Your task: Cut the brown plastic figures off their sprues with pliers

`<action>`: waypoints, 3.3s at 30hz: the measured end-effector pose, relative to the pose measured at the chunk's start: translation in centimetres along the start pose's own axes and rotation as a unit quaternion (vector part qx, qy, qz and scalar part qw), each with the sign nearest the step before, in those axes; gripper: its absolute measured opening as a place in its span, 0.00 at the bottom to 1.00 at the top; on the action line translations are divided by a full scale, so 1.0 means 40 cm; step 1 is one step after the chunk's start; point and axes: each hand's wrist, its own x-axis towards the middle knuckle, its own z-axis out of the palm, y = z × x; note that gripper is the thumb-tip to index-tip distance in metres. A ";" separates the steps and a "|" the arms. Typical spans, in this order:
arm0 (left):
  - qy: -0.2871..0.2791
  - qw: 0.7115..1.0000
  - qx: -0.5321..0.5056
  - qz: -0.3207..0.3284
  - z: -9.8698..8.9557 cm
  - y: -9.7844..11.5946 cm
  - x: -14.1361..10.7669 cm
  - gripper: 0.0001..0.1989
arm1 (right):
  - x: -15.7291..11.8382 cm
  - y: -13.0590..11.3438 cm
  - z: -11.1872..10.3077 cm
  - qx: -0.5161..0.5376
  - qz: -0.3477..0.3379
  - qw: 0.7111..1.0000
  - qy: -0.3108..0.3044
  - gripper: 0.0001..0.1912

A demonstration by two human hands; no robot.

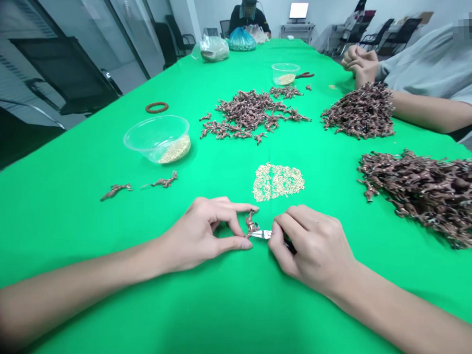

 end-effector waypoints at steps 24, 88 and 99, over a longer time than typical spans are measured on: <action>-0.001 1.000 -0.007 -0.009 0.002 0.002 0.001 0.07 | -0.006 -0.001 0.004 -0.063 -0.019 0.997 -0.037 0.10; 0.067 0.996 -0.063 -0.019 -0.003 -0.011 -0.001 0.05 | 0.025 0.167 -0.033 -0.239 0.042 0.969 -0.047 0.18; 0.054 0.997 -0.060 -0.002 -0.002 -0.015 0.000 0.04 | 0.026 0.166 -0.035 -0.237 0.045 0.968 -0.064 0.19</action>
